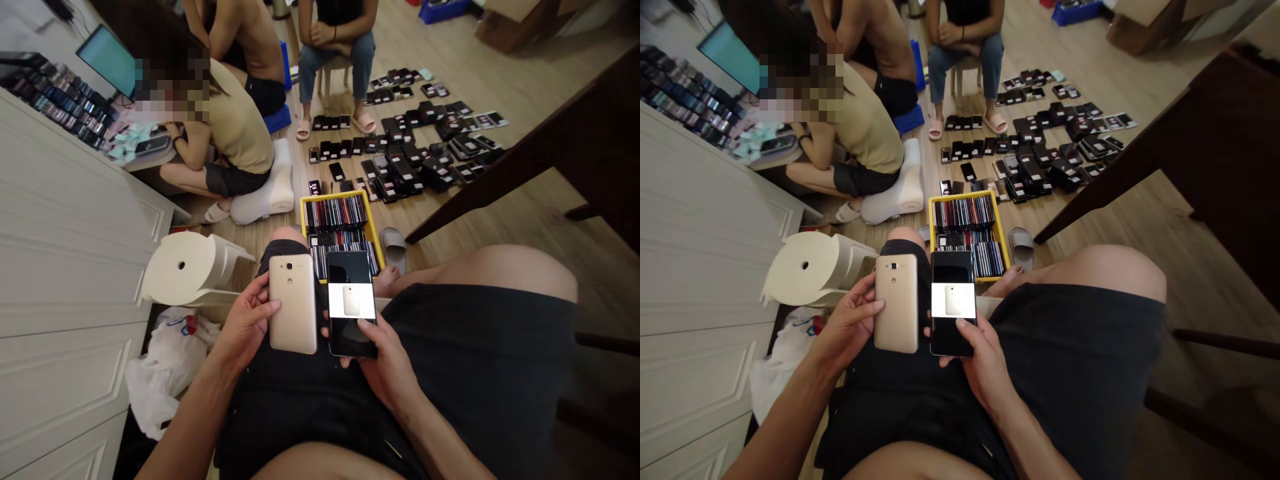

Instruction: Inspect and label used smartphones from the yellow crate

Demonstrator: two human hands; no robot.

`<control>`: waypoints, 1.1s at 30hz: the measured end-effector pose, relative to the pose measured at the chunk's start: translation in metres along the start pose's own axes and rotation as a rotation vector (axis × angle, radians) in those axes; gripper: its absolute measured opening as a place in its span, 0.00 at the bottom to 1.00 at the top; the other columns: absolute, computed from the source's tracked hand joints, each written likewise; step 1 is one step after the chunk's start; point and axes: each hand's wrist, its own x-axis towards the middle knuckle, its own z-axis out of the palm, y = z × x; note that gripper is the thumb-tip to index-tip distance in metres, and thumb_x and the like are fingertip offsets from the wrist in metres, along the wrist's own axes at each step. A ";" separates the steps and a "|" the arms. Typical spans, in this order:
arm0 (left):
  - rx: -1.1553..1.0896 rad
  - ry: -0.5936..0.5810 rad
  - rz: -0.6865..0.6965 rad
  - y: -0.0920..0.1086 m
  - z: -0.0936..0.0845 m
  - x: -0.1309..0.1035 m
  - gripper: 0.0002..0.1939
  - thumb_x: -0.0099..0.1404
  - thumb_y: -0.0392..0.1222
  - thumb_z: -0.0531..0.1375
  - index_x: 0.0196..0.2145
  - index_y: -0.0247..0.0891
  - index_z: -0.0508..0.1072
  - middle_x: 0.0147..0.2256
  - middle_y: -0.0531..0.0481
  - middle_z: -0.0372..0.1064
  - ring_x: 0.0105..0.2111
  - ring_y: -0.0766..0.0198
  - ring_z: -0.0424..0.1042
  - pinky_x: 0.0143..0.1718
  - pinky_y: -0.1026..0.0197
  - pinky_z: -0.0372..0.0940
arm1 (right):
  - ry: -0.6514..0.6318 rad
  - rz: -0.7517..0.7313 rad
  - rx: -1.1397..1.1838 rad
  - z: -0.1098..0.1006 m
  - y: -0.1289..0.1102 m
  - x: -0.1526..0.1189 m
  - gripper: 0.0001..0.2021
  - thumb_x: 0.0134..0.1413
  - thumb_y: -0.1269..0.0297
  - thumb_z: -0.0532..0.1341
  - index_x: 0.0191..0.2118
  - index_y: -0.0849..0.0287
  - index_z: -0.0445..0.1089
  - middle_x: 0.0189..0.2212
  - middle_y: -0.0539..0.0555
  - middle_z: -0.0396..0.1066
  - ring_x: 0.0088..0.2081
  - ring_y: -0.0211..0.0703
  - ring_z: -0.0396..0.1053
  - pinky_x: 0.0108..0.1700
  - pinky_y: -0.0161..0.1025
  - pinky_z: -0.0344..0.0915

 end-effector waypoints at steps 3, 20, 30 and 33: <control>0.018 -0.006 0.008 0.000 0.002 -0.001 0.36 0.51 0.35 0.72 0.58 0.41 0.71 0.49 0.44 0.76 0.49 0.56 0.74 0.49 0.59 0.69 | 0.002 0.005 0.002 0.000 0.000 0.000 0.23 0.57 0.57 0.66 0.56 0.60 0.69 0.46 0.63 0.78 0.41 0.58 0.79 0.21 0.36 0.69; 0.630 0.095 0.433 0.004 0.034 0.020 0.10 0.63 0.38 0.60 0.33 0.42 0.83 0.37 0.51 0.68 0.39 0.59 0.68 0.40 0.61 0.60 | -0.077 0.030 -0.029 0.003 0.000 -0.006 0.21 0.57 0.56 0.66 0.52 0.62 0.71 0.45 0.66 0.78 0.41 0.60 0.79 0.21 0.34 0.69; 0.654 0.005 0.468 -0.012 0.073 0.036 0.08 0.66 0.43 0.62 0.34 0.39 0.80 0.34 0.52 0.67 0.37 0.63 0.69 0.39 0.63 0.60 | -0.055 0.007 -0.068 -0.001 0.004 -0.004 0.23 0.56 0.55 0.67 0.52 0.63 0.70 0.43 0.64 0.78 0.40 0.59 0.79 0.21 0.35 0.71; 0.637 0.019 0.466 -0.015 0.074 0.039 0.09 0.66 0.43 0.61 0.34 0.39 0.80 0.35 0.52 0.67 0.37 0.63 0.69 0.38 0.64 0.60 | -0.055 -0.002 -0.079 -0.002 0.005 -0.003 0.24 0.55 0.54 0.67 0.53 0.63 0.70 0.43 0.64 0.79 0.40 0.58 0.79 0.22 0.36 0.71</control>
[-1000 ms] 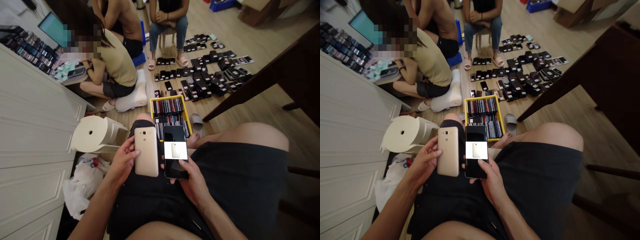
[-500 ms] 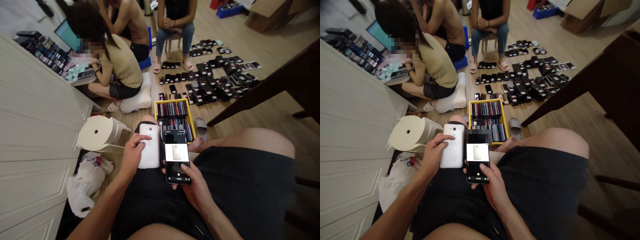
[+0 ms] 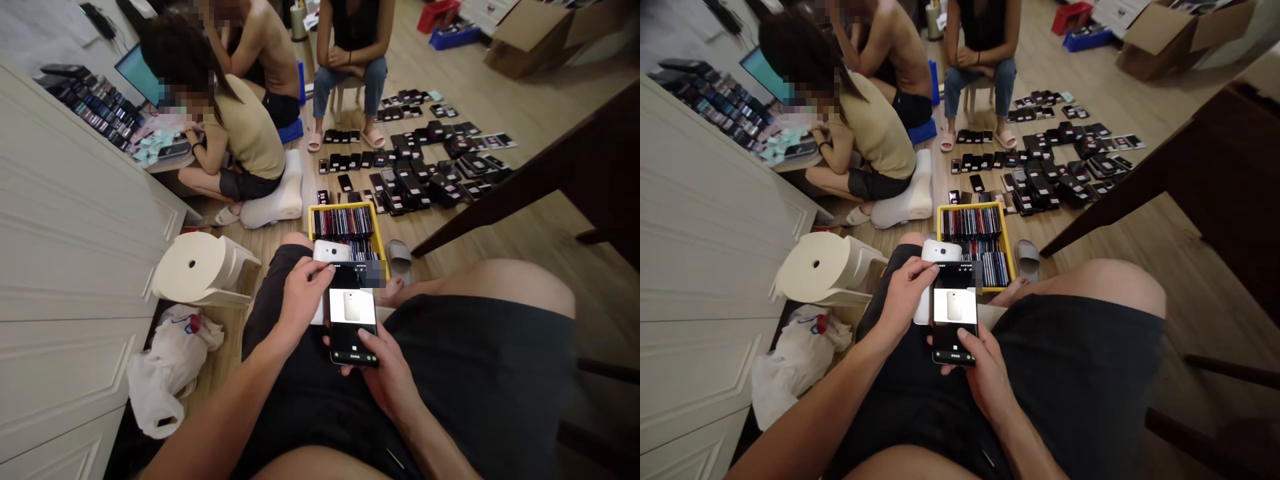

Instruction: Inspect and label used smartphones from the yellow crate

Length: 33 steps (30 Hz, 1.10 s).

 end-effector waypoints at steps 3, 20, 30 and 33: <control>-0.015 0.006 0.000 -0.002 0.002 0.001 0.09 0.66 0.44 0.61 0.33 0.39 0.80 0.34 0.52 0.67 0.36 0.64 0.69 0.38 0.64 0.60 | -0.005 -0.011 -0.003 -0.001 0.000 0.001 0.23 0.56 0.55 0.67 0.53 0.63 0.70 0.44 0.64 0.79 0.40 0.57 0.79 0.22 0.36 0.72; -0.112 0.007 -0.068 0.005 0.000 -0.001 0.16 0.68 0.49 0.59 0.25 0.37 0.71 0.31 0.53 0.62 0.32 0.65 0.63 0.35 0.64 0.58 | -0.007 -0.004 0.010 0.001 0.000 0.002 0.25 0.56 0.54 0.67 0.55 0.63 0.68 0.45 0.65 0.78 0.41 0.59 0.79 0.22 0.36 0.72; -0.177 -0.022 -0.049 0.001 -0.003 -0.001 0.16 0.69 0.47 0.58 0.25 0.37 0.69 0.31 0.54 0.59 0.33 0.66 0.61 0.36 0.64 0.57 | -0.065 0.037 0.025 -0.001 0.000 0.000 0.27 0.58 0.55 0.65 0.60 0.60 0.64 0.50 0.66 0.76 0.46 0.62 0.78 0.22 0.34 0.71; -0.181 -0.028 -0.041 0.000 -0.005 -0.002 0.16 0.69 0.46 0.59 0.25 0.37 0.68 0.31 0.54 0.59 0.32 0.66 0.60 0.36 0.64 0.57 | -0.082 0.050 0.048 0.000 -0.002 0.000 0.27 0.59 0.56 0.64 0.61 0.59 0.63 0.50 0.66 0.76 0.47 0.63 0.78 0.23 0.34 0.71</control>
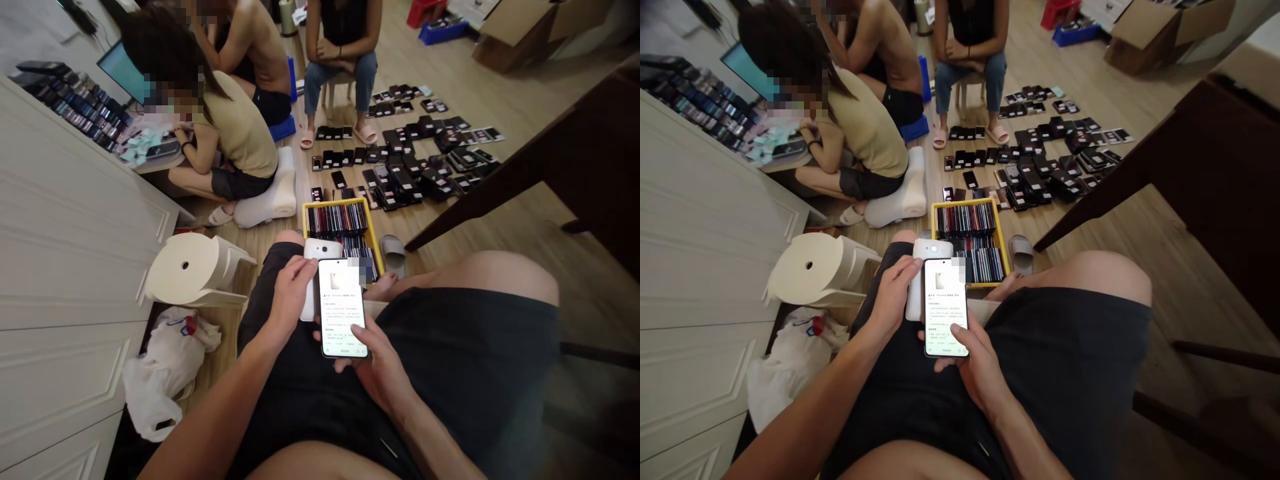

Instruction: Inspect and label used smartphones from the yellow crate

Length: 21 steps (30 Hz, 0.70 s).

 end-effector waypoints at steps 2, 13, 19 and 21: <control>0.001 0.000 -0.002 0.000 -0.001 0.000 0.15 0.68 0.46 0.59 0.25 0.37 0.69 0.31 0.54 0.60 0.33 0.65 0.61 0.36 0.64 0.57 | -0.016 0.014 0.014 0.000 -0.001 0.000 0.26 0.60 0.57 0.63 0.61 0.59 0.64 0.50 0.67 0.76 0.48 0.64 0.77 0.23 0.34 0.72; 0.036 -0.012 -0.008 -0.004 -0.003 0.000 0.11 0.67 0.43 0.59 0.32 0.38 0.78 0.35 0.52 0.66 0.37 0.63 0.66 0.40 0.64 0.59 | -0.015 0.010 0.015 0.001 -0.001 0.000 0.23 0.60 0.58 0.63 0.59 0.60 0.66 0.49 0.66 0.77 0.47 0.63 0.77 0.23 0.34 0.71; 0.051 -0.012 -0.015 -0.006 -0.004 0.001 0.10 0.66 0.44 0.60 0.32 0.38 0.78 0.34 0.52 0.66 0.37 0.63 0.66 0.39 0.64 0.59 | -0.010 0.009 0.021 0.001 -0.001 0.001 0.25 0.58 0.58 0.63 0.59 0.60 0.66 0.49 0.66 0.77 0.47 0.62 0.78 0.23 0.34 0.71; 0.051 -0.013 -0.016 -0.007 -0.004 0.001 0.10 0.66 0.43 0.60 0.32 0.38 0.79 0.34 0.52 0.66 0.37 0.63 0.67 0.39 0.64 0.59 | -0.010 0.005 0.023 0.001 0.000 0.001 0.24 0.58 0.58 0.63 0.59 0.60 0.66 0.50 0.66 0.77 0.47 0.63 0.78 0.23 0.34 0.71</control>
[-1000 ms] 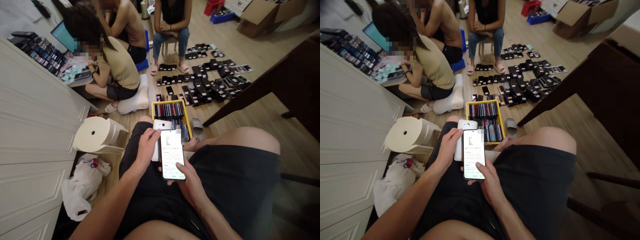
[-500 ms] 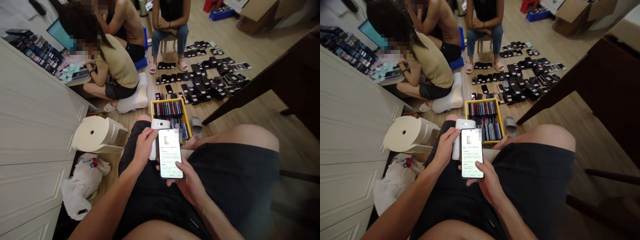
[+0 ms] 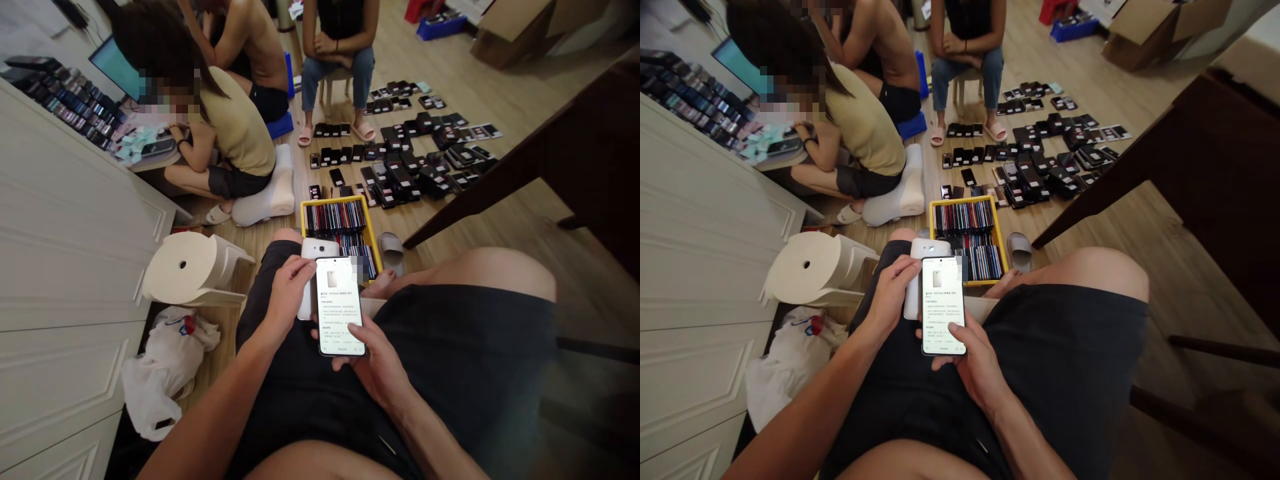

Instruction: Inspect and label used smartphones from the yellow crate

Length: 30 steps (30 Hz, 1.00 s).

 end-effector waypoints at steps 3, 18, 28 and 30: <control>-0.002 -0.002 0.001 0.000 0.000 0.000 0.10 0.66 0.42 0.59 0.32 0.38 0.79 0.34 0.52 0.66 0.37 0.63 0.67 0.40 0.64 0.59 | 0.001 0.004 0.003 0.000 0.001 0.001 0.23 0.56 0.60 0.64 0.57 0.61 0.69 0.49 0.66 0.77 0.47 0.63 0.78 0.22 0.34 0.71; -0.050 0.010 -0.027 -0.001 -0.003 0.001 0.10 0.59 0.36 0.59 0.34 0.40 0.81 0.37 0.51 0.68 0.42 0.60 0.68 0.44 0.62 0.60 | 0.050 -0.024 0.005 0.000 -0.004 0.000 0.22 0.54 0.61 0.66 0.55 0.60 0.70 0.48 0.65 0.78 0.47 0.62 0.78 0.22 0.34 0.71; -0.144 0.066 -0.089 -0.005 -0.011 0.000 0.14 0.54 0.34 0.59 0.39 0.41 0.75 0.39 0.53 0.73 0.36 0.62 0.68 0.37 0.63 0.60 | 0.121 -0.045 0.024 -0.003 -0.007 0.002 0.25 0.52 0.60 0.67 0.56 0.60 0.68 0.49 0.66 0.77 0.47 0.63 0.77 0.22 0.34 0.71; -0.179 0.077 -0.064 -0.006 -0.012 0.000 0.17 0.54 0.33 0.59 0.43 0.41 0.74 0.41 0.52 0.74 0.39 0.61 0.70 0.40 0.63 0.61 | 0.124 -0.046 0.030 -0.004 -0.006 0.003 0.25 0.53 0.61 0.67 0.57 0.60 0.68 0.50 0.66 0.76 0.48 0.63 0.77 0.22 0.34 0.71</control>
